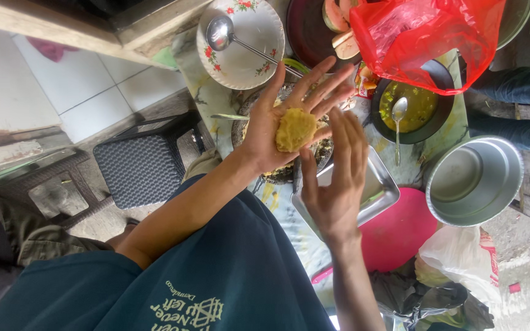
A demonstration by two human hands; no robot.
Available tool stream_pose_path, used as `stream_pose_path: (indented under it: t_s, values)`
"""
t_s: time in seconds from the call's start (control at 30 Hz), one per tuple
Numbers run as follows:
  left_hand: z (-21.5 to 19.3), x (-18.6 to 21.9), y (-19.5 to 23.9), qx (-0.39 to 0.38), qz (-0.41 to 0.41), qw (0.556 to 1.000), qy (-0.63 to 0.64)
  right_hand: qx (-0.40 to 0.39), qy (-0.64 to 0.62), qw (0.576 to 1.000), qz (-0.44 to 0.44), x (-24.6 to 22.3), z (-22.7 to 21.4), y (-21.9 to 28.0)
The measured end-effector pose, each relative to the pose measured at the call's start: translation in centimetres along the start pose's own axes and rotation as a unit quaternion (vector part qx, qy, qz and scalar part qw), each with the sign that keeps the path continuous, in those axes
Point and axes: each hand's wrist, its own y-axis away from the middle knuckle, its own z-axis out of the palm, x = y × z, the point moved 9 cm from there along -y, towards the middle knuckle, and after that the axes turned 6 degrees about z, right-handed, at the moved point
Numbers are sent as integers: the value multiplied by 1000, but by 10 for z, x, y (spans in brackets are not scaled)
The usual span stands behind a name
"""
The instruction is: The person scoops a yellow paste from a stone mortar and shapes it into a ball using their hands. They then place the shaped ball into a pot of hot oil using a spoon.
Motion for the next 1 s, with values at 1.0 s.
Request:
stream_pose_path:
  t_s: [1.0]
  values:
    - [-77, -17, -1, 223, -35, 932, -284, -171, -267, 943, 97, 45, 39, -13]
